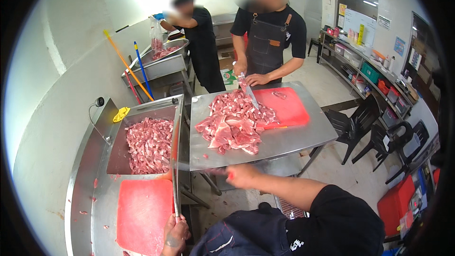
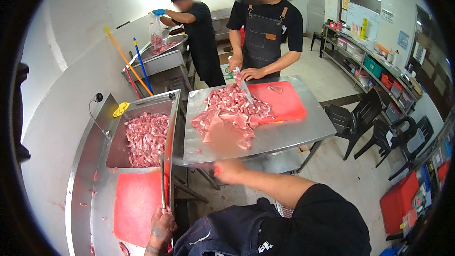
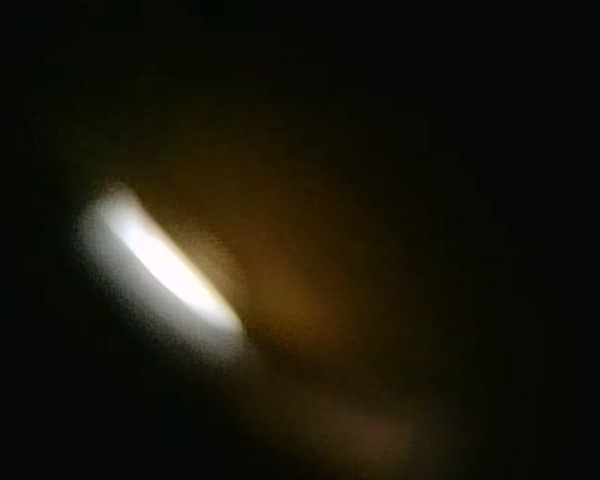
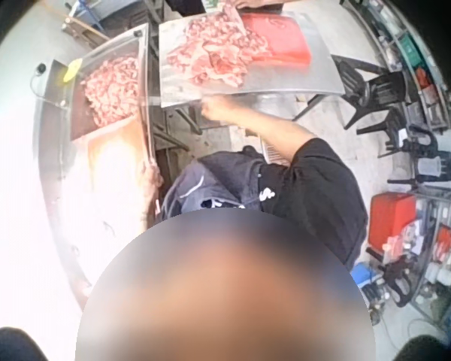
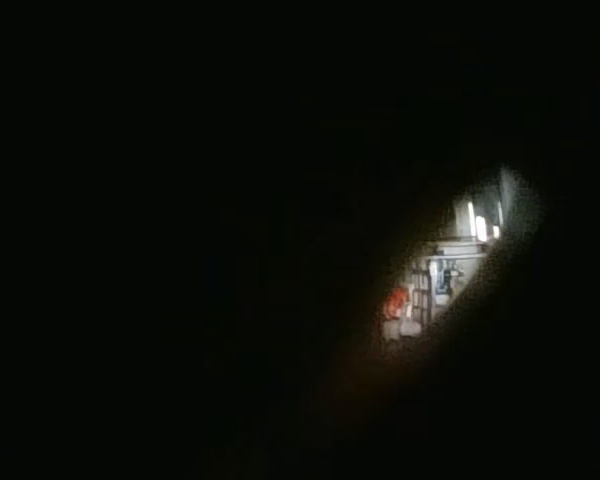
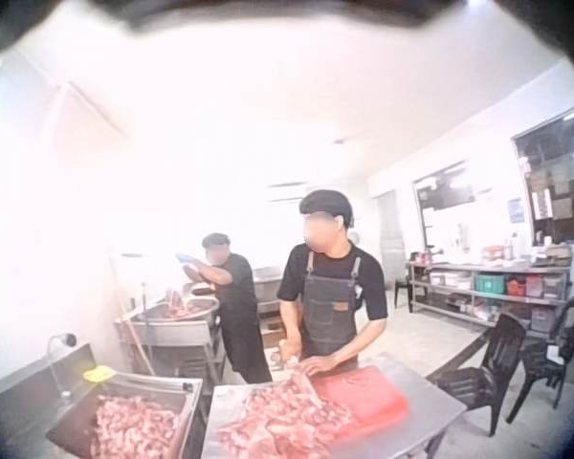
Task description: The person cuts raw meat into smaller pieces on a red cutting board using a knife. The cut pieces are placed into a metal bin. The person repeatedly picks up new pieces of meat, slices them, and transfers the cut portions to the bin.
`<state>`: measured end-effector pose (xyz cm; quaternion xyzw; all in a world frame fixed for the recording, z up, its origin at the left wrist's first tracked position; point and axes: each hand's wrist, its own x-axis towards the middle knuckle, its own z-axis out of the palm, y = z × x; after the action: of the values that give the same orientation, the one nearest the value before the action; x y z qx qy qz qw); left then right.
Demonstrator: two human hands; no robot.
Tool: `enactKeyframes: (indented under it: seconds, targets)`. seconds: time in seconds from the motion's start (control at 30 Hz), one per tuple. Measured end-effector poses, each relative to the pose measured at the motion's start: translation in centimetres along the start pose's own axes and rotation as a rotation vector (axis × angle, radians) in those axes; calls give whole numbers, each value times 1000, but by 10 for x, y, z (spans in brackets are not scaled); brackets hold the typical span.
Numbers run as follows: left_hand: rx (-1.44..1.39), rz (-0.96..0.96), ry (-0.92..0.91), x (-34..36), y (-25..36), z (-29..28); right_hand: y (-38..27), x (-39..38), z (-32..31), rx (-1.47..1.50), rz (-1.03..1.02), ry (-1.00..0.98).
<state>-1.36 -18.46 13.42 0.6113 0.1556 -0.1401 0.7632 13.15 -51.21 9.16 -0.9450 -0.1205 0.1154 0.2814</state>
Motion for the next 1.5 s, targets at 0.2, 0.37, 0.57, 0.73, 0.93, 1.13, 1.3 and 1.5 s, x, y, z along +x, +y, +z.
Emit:
enactKeyframes:
  seconds: [0.2, 0.37, 0.57, 0.73, 0.93, 1.13, 1.3, 1.5]
  targets:
    - [248, 120, -200, 11, -2, -3, -25, -13, 36, -4, -354, 9]
    - [8, -1, -72, 11, 3, -22, 32, -2, -1, -1, 195, 104]
    - [74, 37, -237, 21, -1, -11, -42, -8, 41, -20, -339, -10]
    - [54, 33, -169, 15, 3, -30, -2, 9, -23, 47, 170, 88]
    - [18, 34, -163, 21, -7, -30, -42, 8, 18, 28, -324, -6]
    - [-13, 68, -5, 14, -11, -21, 51, 59, -1, 3, -45, 5]
    - [571, 470, 354, 12, -48, -46, 169, 68, -28, 23, 92, 166]
    - [637, 343, 1003, 5, -113, -70, 223, 57, -21, 99, -16, -44]
